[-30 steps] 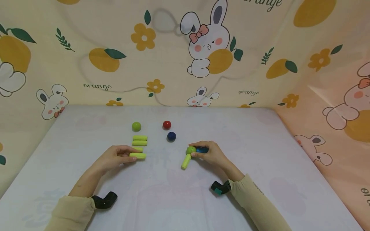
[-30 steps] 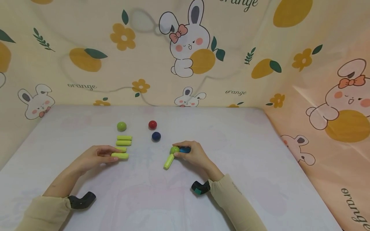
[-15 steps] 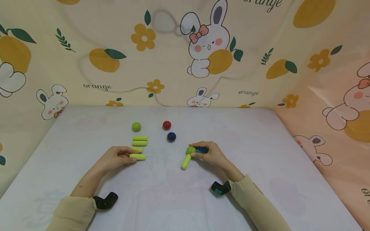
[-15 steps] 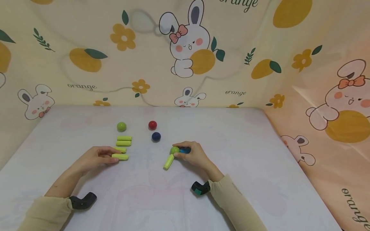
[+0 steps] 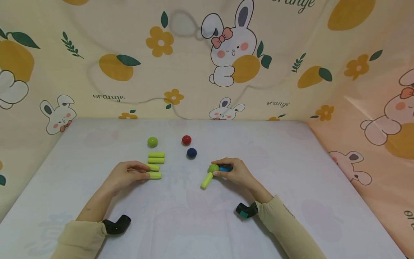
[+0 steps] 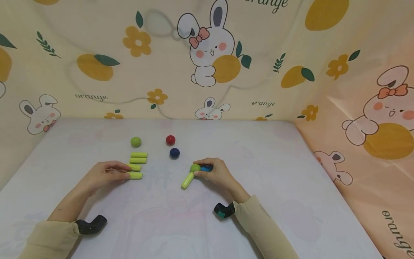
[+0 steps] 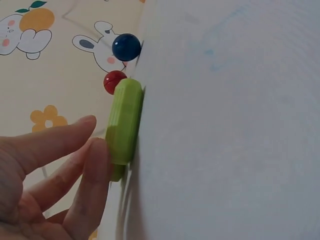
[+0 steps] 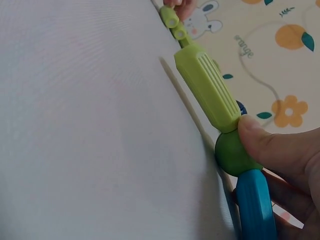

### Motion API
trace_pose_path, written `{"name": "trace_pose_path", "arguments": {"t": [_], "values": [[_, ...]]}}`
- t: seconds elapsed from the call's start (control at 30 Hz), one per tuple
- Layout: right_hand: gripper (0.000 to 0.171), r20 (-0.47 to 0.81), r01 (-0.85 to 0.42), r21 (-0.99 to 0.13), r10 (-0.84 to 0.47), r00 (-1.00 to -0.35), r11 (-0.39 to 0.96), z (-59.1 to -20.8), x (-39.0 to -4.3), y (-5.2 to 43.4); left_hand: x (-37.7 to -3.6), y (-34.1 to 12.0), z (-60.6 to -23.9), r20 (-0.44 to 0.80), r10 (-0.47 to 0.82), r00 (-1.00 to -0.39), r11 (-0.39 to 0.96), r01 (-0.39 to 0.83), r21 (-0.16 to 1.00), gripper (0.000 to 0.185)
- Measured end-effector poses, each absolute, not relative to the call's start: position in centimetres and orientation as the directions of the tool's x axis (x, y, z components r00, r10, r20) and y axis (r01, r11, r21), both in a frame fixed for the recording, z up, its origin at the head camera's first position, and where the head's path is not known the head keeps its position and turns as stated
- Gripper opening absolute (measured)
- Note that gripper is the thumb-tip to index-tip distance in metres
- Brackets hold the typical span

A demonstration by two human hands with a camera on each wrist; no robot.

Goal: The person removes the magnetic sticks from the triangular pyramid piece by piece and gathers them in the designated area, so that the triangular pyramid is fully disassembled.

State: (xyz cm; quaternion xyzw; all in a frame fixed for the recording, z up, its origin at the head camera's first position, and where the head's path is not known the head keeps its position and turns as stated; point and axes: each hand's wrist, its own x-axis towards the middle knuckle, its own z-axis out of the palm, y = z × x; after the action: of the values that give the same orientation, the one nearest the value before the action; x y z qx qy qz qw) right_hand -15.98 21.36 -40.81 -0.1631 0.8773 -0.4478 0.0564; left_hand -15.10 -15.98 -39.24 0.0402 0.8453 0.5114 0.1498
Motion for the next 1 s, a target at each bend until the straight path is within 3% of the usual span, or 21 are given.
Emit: {"name": "trace_pose_path", "arguments": {"t": [1.0], "values": [[0.032, -0.015, -0.103, -0.821, -0.202, -0.979, 0.561, -40.5, -15.8, 20.0, -15.9, -12.0, -38.5, -0.17, 0.294, -0.94, 0.357, -0.057, 0.932, 0.036]]}}
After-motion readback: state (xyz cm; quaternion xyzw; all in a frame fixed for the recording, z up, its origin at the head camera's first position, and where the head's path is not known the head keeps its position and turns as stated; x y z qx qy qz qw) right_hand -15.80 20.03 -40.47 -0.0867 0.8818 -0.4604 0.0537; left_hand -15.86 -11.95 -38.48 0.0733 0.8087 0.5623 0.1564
